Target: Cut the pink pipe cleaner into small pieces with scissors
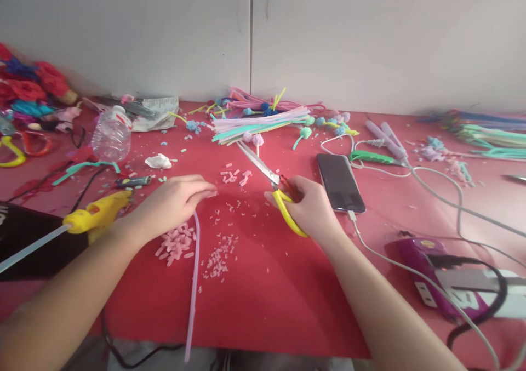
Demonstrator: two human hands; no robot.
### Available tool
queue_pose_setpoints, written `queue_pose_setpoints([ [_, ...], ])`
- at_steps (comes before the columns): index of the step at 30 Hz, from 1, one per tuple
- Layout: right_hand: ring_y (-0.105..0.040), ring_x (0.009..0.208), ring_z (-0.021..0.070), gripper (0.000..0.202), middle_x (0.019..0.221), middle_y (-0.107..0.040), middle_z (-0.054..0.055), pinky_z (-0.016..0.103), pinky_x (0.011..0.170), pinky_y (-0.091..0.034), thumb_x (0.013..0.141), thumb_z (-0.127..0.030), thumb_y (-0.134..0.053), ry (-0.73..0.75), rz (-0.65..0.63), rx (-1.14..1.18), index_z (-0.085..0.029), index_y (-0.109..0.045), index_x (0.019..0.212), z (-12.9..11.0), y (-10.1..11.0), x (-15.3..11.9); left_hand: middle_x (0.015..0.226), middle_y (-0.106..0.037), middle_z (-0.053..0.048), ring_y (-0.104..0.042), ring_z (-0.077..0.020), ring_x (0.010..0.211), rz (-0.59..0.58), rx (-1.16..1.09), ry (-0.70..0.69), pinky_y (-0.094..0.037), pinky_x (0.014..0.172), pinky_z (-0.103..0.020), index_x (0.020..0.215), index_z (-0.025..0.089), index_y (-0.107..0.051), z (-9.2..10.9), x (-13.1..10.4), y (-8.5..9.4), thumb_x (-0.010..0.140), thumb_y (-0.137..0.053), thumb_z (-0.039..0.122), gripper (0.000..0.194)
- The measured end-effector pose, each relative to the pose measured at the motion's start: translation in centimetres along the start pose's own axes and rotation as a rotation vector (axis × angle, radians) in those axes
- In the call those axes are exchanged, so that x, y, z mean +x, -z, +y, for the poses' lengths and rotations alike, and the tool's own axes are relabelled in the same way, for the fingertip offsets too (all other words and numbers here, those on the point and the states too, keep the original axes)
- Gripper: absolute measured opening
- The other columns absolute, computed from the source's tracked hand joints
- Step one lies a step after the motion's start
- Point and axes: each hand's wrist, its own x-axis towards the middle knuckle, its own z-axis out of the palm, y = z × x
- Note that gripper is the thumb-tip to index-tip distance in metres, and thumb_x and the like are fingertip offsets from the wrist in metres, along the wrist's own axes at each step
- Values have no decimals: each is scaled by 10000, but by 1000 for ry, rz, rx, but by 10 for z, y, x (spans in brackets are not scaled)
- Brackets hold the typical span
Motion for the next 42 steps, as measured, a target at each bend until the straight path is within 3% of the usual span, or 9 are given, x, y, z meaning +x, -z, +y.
queue_pose_setpoints([
  [4,-376,582,121,627,596,-441,-35,270,506,-296,621,-760,-833,73,19,-99,-227,-503,647,8,-3,-1,1048,-779,-73,-736,-249,983,-17,-4,34,-555,868,-379,952,203,-722,0,-5,-5,999,-559,149,178],
  [10,-350,568,122,654,586,-435,-35,266,491,-295,625,-806,-811,111,25,-200,-239,-486,646,11,-3,-10,995,-774,-56,-731,-225,980,65,-153,97,-549,819,-337,902,217,-614,-2,-9,-9,1013,-558,178,131],
  [13,-357,544,122,665,569,-435,-32,270,479,-288,618,-835,-790,107,1,-229,-240,-494,636,9,-3,-12,873,-725,-35,-691,-206,844,103,-144,72,-490,741,-329,846,224,-552,-1,-11,-8,1021,-563,235,176],
  [18,-444,572,147,666,626,-539,-6,286,510,-379,585,-842,-802,77,-101,-242,-232,-560,700,12,1,-13,674,-556,9,-520,-148,607,244,-152,30,-390,630,-324,747,234,-418,8,-16,-1,1064,-453,298,326],
  [22,-389,588,136,650,635,-484,-29,278,508,-363,608,-816,-813,100,-148,-210,-241,-524,702,16,7,-18,648,-549,25,-516,-131,580,335,-241,59,-408,593,-293,779,231,-496,16,-23,4,1063,-469,320,299],
  [30,-302,577,126,695,613,-341,-49,272,483,-298,597,-836,-817,116,-106,-156,-251,-444,655,15,11,-30,701,-627,28,-564,-102,587,337,-365,50,-443,549,-227,886,221,-620,25,-31,0,1056,-532,311,212],
  [36,-323,605,119,722,648,-362,-47,259,515,-327,579,-809,-849,109,-152,-132,-237,-418,666,15,9,-30,760,-650,-5,-608,-128,675,344,-357,96,-467,568,-231,903,220,-668,27,-31,1,1055,-555,407,267],
  [42,-306,599,119,719,632,-344,-44,258,502,-303,560,-811,-850,83,-158,-143,-236,-427,654,11,8,-29,735,-647,12,-589,-95,630,338,-392,88,-467,559,-203,913,211,-676,27,-32,1,1049,-583,375,232],
])
